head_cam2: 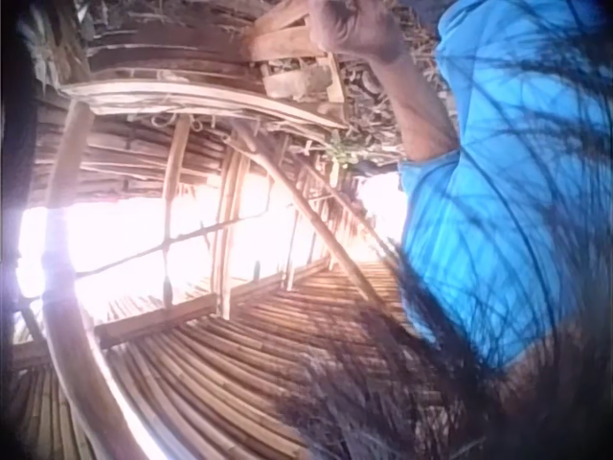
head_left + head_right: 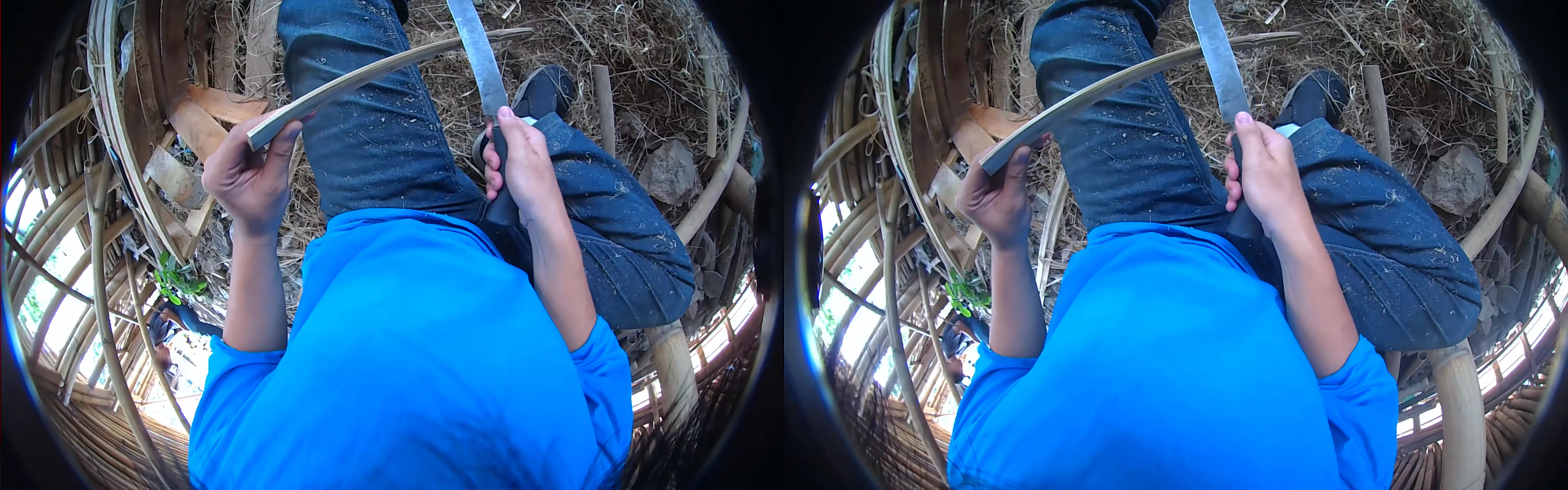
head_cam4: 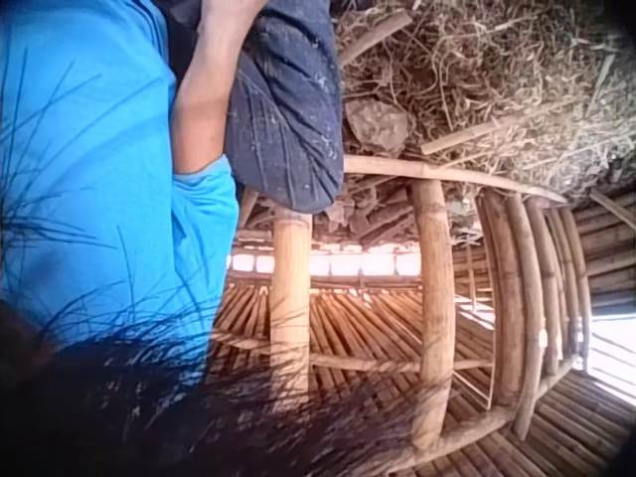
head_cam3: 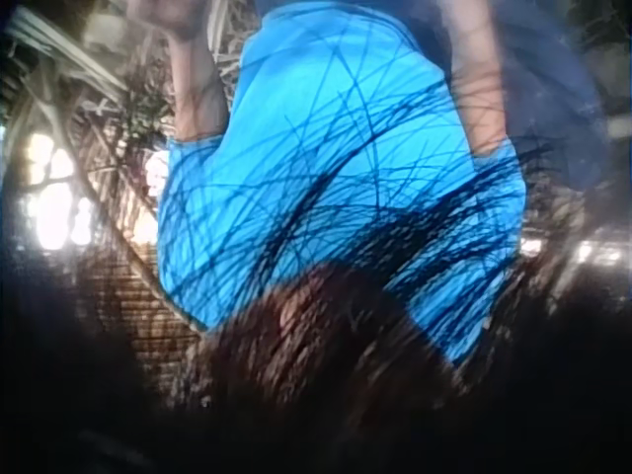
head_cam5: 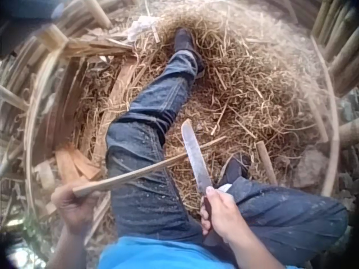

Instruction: The person shaves a piece of bamboo using a knife. They scrape the blade along the wood to remove thin strips and smooth the surface, letting the shavings fall to the ground.

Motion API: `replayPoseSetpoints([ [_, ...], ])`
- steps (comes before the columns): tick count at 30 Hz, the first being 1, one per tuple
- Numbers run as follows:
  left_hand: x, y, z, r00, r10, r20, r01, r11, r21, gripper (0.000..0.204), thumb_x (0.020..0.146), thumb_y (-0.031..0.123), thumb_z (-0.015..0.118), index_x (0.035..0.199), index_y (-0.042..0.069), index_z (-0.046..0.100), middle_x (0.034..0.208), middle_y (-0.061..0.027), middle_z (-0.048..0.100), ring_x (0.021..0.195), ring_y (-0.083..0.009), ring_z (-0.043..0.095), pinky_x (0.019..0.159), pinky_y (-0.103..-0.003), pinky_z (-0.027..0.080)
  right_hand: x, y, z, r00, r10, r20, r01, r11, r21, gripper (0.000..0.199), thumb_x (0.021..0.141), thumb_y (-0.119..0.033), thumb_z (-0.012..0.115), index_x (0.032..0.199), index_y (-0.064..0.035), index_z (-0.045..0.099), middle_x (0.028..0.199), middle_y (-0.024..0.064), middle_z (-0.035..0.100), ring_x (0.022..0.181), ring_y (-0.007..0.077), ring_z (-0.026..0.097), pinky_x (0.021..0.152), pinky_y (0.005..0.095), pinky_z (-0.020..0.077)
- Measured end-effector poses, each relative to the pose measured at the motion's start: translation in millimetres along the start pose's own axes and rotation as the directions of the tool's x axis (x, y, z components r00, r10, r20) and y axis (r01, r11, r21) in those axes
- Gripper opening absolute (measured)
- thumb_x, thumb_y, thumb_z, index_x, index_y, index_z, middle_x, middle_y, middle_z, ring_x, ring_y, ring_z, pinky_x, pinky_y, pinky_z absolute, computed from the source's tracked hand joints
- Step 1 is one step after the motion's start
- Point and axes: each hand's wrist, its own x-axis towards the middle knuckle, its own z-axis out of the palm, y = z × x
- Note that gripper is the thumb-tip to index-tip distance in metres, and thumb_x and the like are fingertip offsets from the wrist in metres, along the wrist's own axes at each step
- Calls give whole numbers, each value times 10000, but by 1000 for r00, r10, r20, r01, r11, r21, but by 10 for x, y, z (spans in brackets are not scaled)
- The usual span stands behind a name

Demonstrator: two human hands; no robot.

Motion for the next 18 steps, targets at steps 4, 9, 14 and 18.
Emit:
replayPoseSetpoints([
  [4,11,-3,29,1000,9,19,-9,1000,-24,148,823,-9,684,950,-76,648,869,-141,695,825,-161,668,756,-259,522,169,42,-125,995,-56,-78,55,998,-21,381,983,-377,414,850,-29,496,563,8,456,393,87,441,351,256,408],
  [9,9,-50,-7,1000,10,-5,-10,1000,-17,151,825,-5,684,952,-76,647,867,-141,695,815,-157,665,752,-254,519,104,19,-60,1000,-29,-10,29,999,-14,382,983,-370,420,835,-25,493,563,13,462,386,91,447,349,255,411],
  [14,17,17,24,1000,5,-3,-5,1000,18,158,826,1,685,957,-78,644,864,-138,695,812,-155,665,748,-253,520,-72,-74,135,1000,-29,5,29,999,-26,377,982,-388,412,851,-44,493,563,0,453,398,78,435,353,253,404],
  [18,42,-1,47,1000,19,17,-19,999,-31,157,826,0,686,958,-75,645,859,-138,697,797,-148,666,731,-252,522,140,-8,-52,999,14,-45,-13,1000,16,369,975,-400,420,863,-54,481,560,-4,449,394,84,435,357,256,403],
])
